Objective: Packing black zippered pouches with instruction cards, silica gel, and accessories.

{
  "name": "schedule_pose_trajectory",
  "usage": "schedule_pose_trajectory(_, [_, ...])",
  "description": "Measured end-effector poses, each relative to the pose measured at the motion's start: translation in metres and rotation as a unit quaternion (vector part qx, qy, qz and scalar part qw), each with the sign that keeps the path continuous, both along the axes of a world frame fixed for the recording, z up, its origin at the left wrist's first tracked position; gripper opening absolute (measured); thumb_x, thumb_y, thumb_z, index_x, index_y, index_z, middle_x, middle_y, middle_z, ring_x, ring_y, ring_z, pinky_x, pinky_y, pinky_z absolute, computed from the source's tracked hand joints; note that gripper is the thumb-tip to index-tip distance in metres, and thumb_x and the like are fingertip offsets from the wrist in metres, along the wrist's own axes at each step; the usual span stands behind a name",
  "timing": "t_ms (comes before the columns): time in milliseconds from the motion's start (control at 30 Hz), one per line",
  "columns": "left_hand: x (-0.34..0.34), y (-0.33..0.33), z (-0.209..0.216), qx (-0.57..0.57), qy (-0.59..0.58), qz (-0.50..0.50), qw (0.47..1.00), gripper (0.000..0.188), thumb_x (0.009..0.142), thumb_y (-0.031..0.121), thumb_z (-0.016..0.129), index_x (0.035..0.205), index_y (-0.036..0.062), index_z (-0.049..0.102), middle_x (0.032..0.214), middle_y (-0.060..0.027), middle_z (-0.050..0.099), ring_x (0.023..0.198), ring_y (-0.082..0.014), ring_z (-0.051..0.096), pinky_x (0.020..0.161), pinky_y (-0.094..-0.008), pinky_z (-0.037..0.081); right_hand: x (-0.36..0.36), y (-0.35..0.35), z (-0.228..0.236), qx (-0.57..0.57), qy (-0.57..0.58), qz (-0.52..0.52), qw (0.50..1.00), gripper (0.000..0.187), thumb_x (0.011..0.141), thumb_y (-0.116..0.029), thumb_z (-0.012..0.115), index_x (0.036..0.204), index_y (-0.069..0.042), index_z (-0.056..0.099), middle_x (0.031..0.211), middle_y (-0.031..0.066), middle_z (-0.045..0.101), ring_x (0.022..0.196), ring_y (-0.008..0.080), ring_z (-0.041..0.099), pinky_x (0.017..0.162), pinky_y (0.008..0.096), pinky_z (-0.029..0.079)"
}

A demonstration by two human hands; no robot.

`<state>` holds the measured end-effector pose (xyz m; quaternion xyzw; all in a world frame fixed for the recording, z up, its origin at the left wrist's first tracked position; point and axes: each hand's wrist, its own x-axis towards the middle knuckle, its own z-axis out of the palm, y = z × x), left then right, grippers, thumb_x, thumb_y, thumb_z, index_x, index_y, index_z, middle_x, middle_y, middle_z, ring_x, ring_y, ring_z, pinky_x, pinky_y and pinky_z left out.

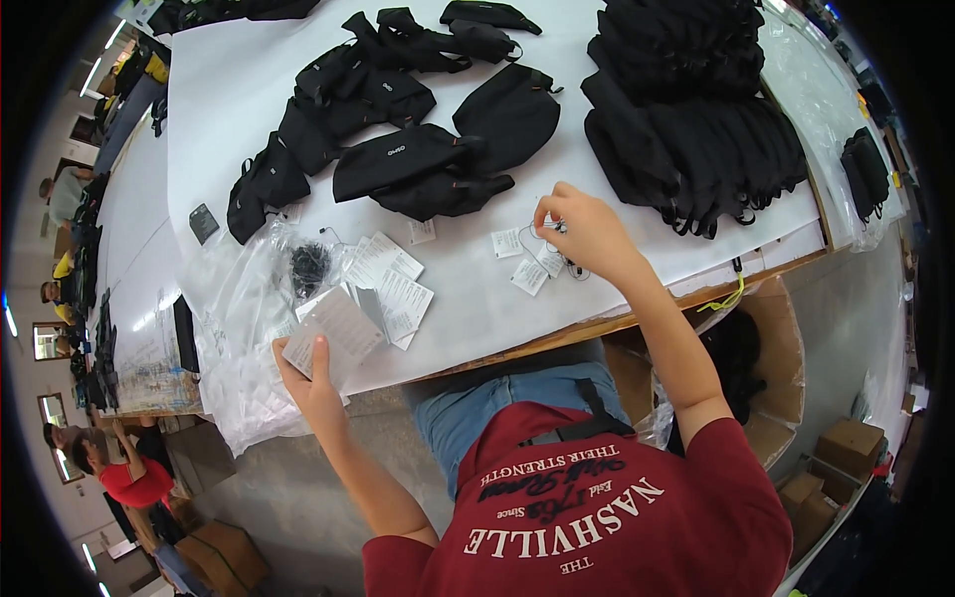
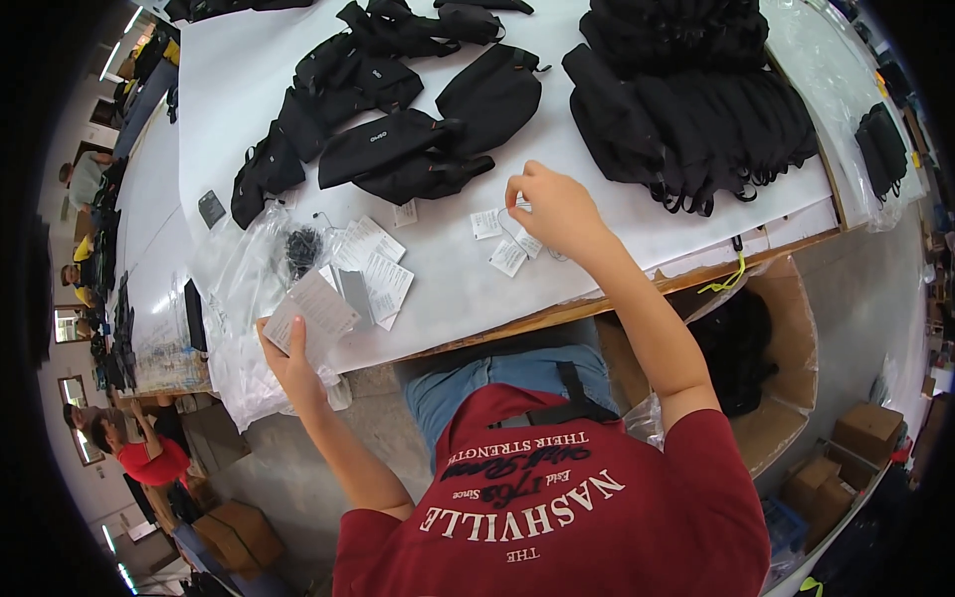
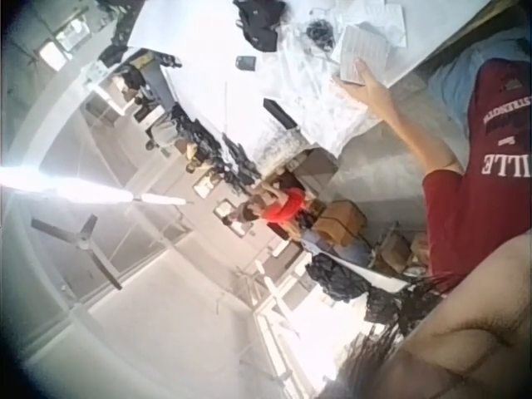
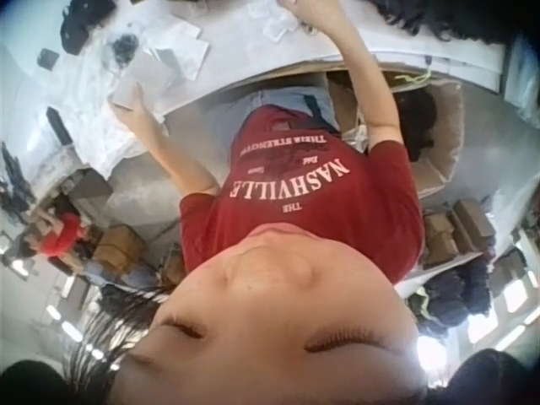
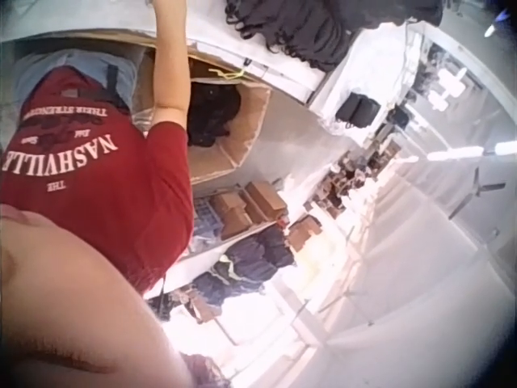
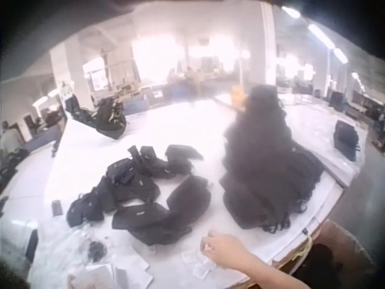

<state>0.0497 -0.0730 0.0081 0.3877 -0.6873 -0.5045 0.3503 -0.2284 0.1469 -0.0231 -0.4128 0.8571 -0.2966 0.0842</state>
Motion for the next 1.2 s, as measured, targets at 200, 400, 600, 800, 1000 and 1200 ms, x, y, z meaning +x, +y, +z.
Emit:
schedule_pose_trajectory(200, [-0.003,0.028,-0.004,0.174,0.130,-0.054,0.975,0.016,0.090,0.008,0.055,0.103,0.0043,0.046,0.083,-0.0087,0.053,0.076,-0.0144,0.051,0.073,-0.0259,0.042,0.001,0.000,-0.025,0.112,0.079,0.184,0.973,0.012,0.072,-0.008,0.068,0.080,-0.012,0.061,0.093,0.0064,0.049,0.088,0.0224,0.055,0.070,0.0346,0.048])
schedule_pose_trajectory(400, [-0.005,0.035,-0.018,0.229,0.124,-0.116,0.959,0.016,0.089,0.008,0.052,0.103,0.0041,0.046,0.072,-0.0092,0.053,0.064,-0.0154,0.050,0.060,-0.0268,0.041,-0.005,0.009,-0.039,0.173,0.079,0.259,0.947,0.008,0.072,-0.007,0.065,0.078,-0.009,0.060,0.092,0.0069,0.049,0.088,0.0233,0.056,0.070,0.0351,0.050])
schedule_pose_trajectory(600, [-0.011,0.043,-0.012,0.254,0.088,-0.154,0.951,0.016,0.090,0.008,0.047,0.105,0.0025,0.047,0.070,-0.0074,0.049,0.063,-0.0139,0.047,0.058,-0.0246,0.039,0.003,0.018,-0.032,0.119,0.101,0.302,0.940,0.008,0.074,-0.007,0.064,0.081,-0.008,0.058,0.092,0.0063,0.049,0.088,0.0222,0.056,0.067,0.0347,0.050])
schedule_pose_trajectory(800, [-0.018,0.045,-0.020,0.268,0.073,-0.195,0.941,0.016,0.091,0.011,0.048,0.104,0.0031,0.048,0.067,-0.0053,0.049,0.061,-0.0117,0.045,0.056,-0.0234,0.037,0.002,0.030,-0.047,0.143,0.141,0.270,0.942,0.008,0.077,-0.007,0.063,0.083,-0.008,0.057,0.093,0.0048,0.049,0.085,0.0217,0.057,0.065,0.0337,0.049])
schedule_pose_trajectory(1000, [-0.026,0.055,-0.020,0.251,0.067,-0.216,0.941,0.024,0.089,0.016,0.053,0.109,0.0036,0.047,0.069,-0.0040,0.048,0.061,-0.0104,0.044,0.056,-0.0224,0.036,0.004,0.014,-0.009,-0.131,-0.130,0.126,0.975,0.008,0.087,-0.005,0.058,0.087,-0.005,0.050,0.077,0.0047,0.054,0.061,0.0139,0.050,0.056,0.0266,0.041])
schedule_pose_trajectory(1200, [-0.032,0.063,-0.014,0.193,0.062,-0.315,0.927,0.039,0.084,0.013,0.062,0.117,0.0044,0.042,0.083,-0.0047,0.049,0.064,-0.0094,0.045,0.061,-0.0220,0.039,-0.002,-0.011,0.062,-0.345,-0.392,0.052,0.851,0.013,0.090,-0.001,0.050,0.100,-0.004,0.043,0.073,0.0022,0.052,0.064,0.0069,0.048,0.057,0.0237,0.040])
